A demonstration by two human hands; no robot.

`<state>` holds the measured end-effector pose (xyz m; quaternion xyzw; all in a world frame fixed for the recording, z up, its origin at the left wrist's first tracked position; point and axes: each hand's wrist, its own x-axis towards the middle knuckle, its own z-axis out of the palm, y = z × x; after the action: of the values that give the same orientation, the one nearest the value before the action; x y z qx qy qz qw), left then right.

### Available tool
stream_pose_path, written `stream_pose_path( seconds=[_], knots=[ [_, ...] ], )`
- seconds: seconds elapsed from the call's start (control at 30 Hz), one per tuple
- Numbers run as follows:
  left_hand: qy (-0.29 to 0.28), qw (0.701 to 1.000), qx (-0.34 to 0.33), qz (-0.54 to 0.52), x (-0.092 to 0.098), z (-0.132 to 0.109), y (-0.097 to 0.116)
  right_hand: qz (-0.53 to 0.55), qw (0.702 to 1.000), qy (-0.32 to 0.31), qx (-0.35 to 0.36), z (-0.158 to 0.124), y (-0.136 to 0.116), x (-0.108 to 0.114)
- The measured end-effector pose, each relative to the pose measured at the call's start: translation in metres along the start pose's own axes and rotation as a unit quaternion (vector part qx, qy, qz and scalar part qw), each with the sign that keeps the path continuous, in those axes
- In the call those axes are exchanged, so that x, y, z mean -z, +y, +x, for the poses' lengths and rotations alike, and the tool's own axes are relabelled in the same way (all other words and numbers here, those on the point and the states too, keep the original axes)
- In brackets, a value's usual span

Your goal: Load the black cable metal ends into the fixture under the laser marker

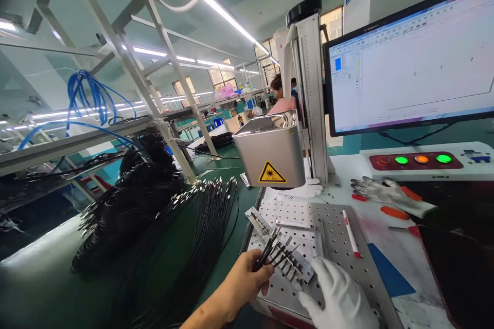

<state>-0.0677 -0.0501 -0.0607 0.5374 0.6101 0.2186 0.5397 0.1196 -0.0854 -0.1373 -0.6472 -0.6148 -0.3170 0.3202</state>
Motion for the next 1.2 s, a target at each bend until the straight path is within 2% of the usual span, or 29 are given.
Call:
stream_pose_path(
  seconds=[0.1,0.2,0.4,0.5,0.63,0.83,1.03,1.1,1.2],
  knots=[
    [0.038,0.999,0.014,-0.031,-0.01,-0.001,0.001,-0.013,1.0,-0.021,-0.006,0.001,0.01,-0.024],
    [0.068,0.997,0.029,-0.025,-0.016,-0.006,0.003,0.0,1.0,-0.029,0.01,0.004,0.001,-0.024],
    [0.123,0.975,0.005,0.184,-0.022,-0.017,-0.003,0.004,0.998,-0.065,-0.005,0.003,-0.003,-0.015],
    [0.114,0.964,0.024,0.241,-0.026,-0.018,-0.01,0.019,0.996,-0.089,-0.003,-0.002,0.0,-0.018],
    [0.094,0.951,0.055,0.29,-0.028,-0.019,-0.008,0.028,0.996,-0.089,0.012,-0.001,-0.001,-0.016],
    [0.107,0.957,0.067,0.263,-0.029,-0.019,-0.004,0.053,0.993,-0.099,0.031,-0.001,-0.004,-0.011],
    [0.105,0.96,0.068,0.249,-0.029,-0.016,-0.005,0.077,0.995,-0.054,0.017,-0.002,-0.007,-0.009],
    [0.104,0.96,0.071,0.25,-0.029,-0.016,-0.004,0.051,0.995,-0.084,0.017,-0.003,-0.006,-0.011],
    [0.106,0.958,0.076,0.255,-0.03,-0.016,-0.002,-0.003,0.985,-0.17,0.033,-0.007,-0.002,-0.015]
  ],
)
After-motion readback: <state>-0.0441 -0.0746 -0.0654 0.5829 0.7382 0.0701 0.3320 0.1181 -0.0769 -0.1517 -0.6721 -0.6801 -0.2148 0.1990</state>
